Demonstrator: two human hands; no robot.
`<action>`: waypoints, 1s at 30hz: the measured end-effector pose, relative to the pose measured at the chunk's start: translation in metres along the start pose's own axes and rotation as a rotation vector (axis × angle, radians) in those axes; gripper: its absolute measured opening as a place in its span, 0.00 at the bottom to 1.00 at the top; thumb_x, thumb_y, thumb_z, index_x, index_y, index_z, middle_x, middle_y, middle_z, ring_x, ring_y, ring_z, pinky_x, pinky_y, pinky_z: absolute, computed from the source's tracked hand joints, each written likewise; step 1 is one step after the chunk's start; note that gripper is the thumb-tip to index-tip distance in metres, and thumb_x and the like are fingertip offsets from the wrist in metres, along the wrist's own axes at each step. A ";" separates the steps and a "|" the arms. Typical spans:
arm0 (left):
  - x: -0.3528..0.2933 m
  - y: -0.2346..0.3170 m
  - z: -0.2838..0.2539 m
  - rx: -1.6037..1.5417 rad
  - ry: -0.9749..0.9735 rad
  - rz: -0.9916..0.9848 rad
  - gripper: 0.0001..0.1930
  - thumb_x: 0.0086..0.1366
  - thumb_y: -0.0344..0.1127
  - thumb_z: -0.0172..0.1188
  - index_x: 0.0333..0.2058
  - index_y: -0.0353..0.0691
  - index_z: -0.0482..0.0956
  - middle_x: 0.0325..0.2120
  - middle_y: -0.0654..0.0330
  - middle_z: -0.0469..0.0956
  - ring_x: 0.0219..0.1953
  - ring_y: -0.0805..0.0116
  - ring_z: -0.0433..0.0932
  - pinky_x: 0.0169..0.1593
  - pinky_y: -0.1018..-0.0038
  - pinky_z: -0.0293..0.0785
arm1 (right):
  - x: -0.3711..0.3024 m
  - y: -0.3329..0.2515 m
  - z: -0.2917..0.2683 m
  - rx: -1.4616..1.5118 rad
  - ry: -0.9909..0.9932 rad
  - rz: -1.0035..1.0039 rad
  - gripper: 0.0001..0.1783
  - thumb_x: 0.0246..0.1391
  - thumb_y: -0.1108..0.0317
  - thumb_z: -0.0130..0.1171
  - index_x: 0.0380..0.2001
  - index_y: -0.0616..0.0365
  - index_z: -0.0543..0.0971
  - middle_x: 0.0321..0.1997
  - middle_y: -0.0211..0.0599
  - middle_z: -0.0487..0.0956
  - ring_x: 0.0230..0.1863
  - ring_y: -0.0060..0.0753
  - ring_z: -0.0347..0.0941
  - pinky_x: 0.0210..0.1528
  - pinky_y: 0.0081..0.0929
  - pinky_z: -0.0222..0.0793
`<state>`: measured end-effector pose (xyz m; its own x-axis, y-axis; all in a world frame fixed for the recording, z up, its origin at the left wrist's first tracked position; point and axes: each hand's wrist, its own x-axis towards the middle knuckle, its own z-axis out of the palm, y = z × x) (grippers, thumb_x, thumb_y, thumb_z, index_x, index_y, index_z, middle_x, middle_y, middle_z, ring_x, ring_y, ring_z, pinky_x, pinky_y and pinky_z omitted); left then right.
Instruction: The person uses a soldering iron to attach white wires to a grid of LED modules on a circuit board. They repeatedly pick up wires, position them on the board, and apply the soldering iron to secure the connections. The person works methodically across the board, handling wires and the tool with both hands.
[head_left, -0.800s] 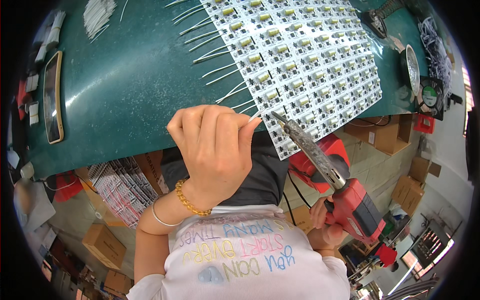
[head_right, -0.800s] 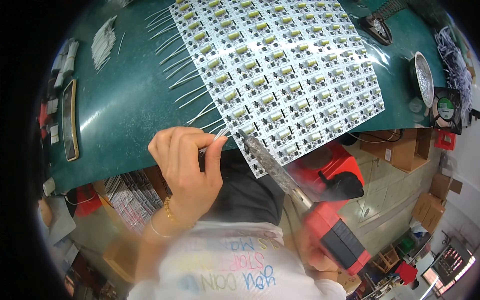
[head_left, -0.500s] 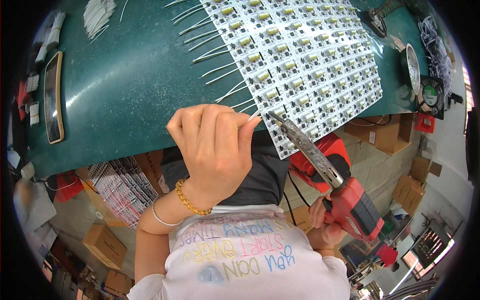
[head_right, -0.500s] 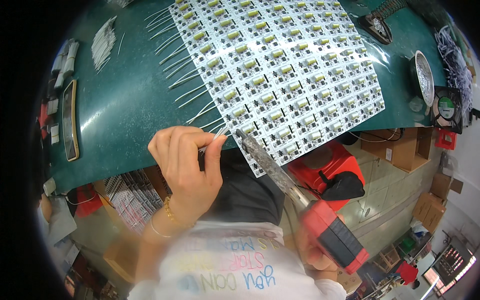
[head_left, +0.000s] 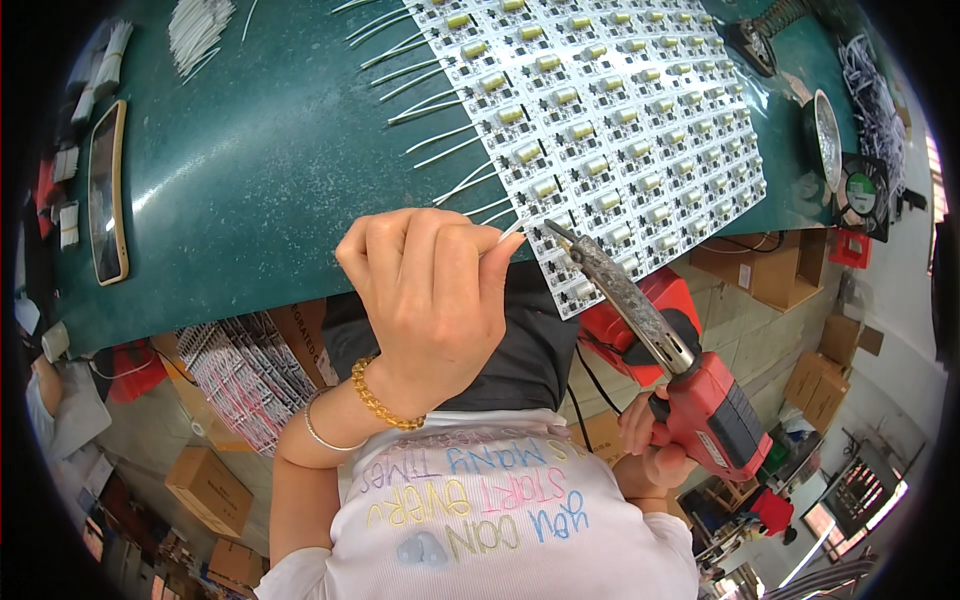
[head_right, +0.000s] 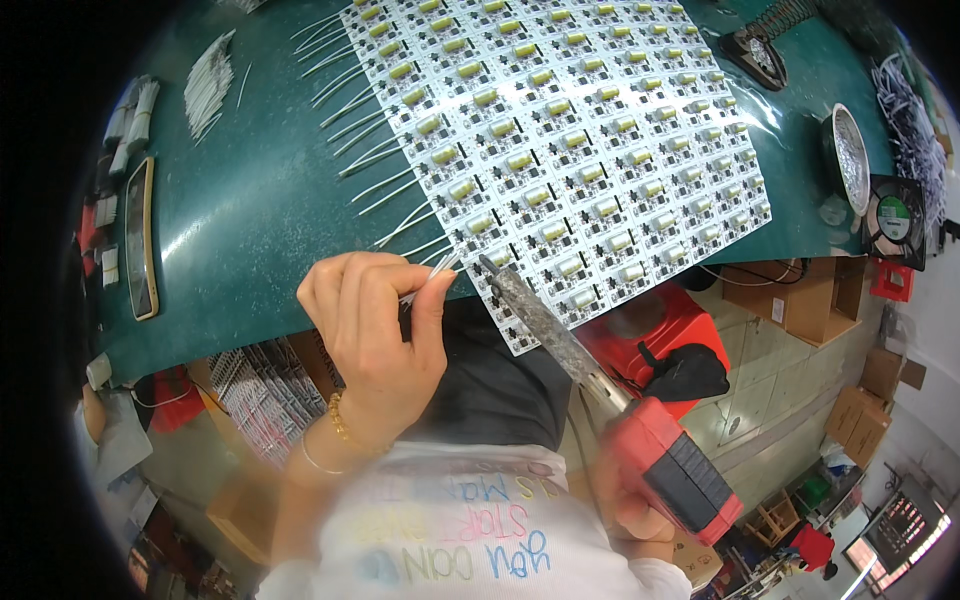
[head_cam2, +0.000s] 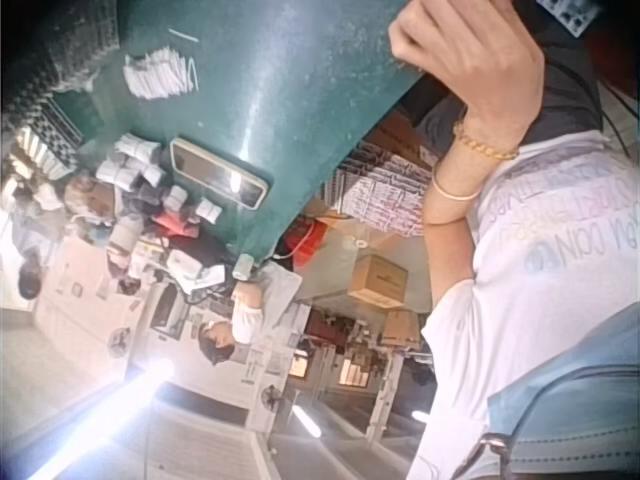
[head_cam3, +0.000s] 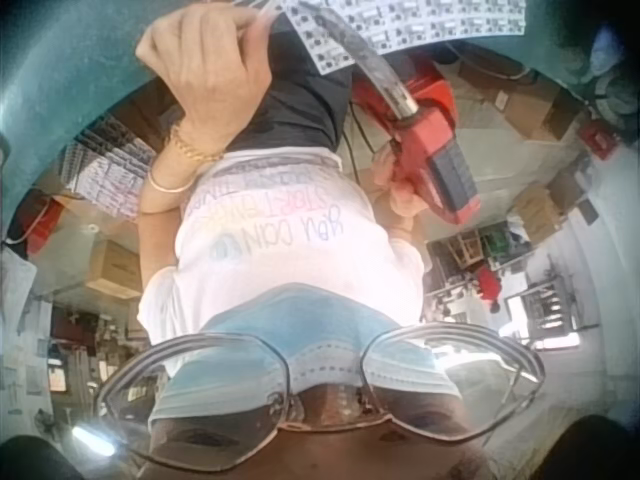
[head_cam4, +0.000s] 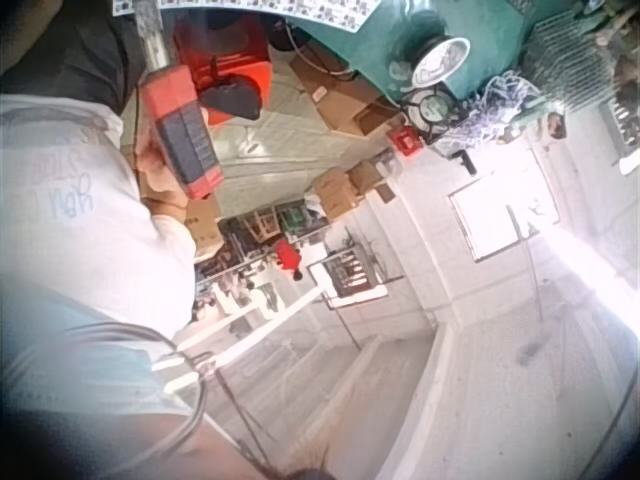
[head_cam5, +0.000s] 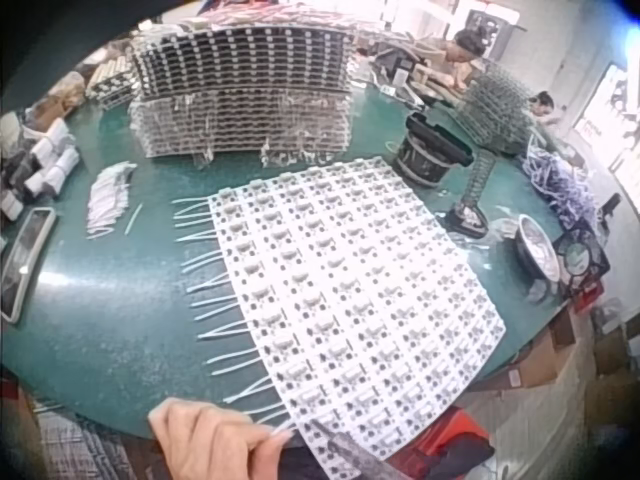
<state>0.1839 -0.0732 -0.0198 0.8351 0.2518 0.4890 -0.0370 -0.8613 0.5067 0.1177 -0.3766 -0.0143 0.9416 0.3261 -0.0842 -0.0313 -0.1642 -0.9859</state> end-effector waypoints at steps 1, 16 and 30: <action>-0.001 0.000 0.001 0.000 0.000 0.003 0.09 0.54 0.30 0.67 0.28 0.42 0.73 0.25 0.62 0.73 0.34 0.62 0.69 0.44 0.66 0.58 | 0.004 -0.005 0.002 -0.006 -0.018 -0.004 0.50 0.52 0.32 0.51 0.60 0.67 0.58 0.12 0.24 0.66 0.14 0.24 0.64 0.22 0.24 0.62; 0.001 -0.010 -0.011 -0.226 0.072 0.005 0.08 0.52 0.32 0.68 0.27 0.43 0.76 0.23 0.66 0.72 0.30 0.65 0.70 0.44 0.65 0.58 | 0.016 -0.020 0.009 0.159 -0.033 0.009 0.48 0.51 0.30 0.52 0.57 0.65 0.61 0.11 0.24 0.66 0.14 0.24 0.63 0.20 0.24 0.60; 0.001 0.003 -0.007 -0.094 -0.053 0.018 0.08 0.51 0.31 0.69 0.24 0.42 0.75 0.20 0.65 0.71 0.28 0.65 0.69 0.43 0.65 0.57 | -0.026 0.008 -0.010 -0.349 -0.016 -0.003 0.50 0.47 0.28 0.53 0.54 0.66 0.64 0.13 0.23 0.67 0.15 0.23 0.63 0.19 0.22 0.59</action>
<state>0.1804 -0.0725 -0.0129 0.8619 0.2103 0.4615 -0.1016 -0.8199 0.5634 0.0965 -0.3955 -0.0183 0.9360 0.3412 -0.0869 0.0901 -0.4707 -0.8777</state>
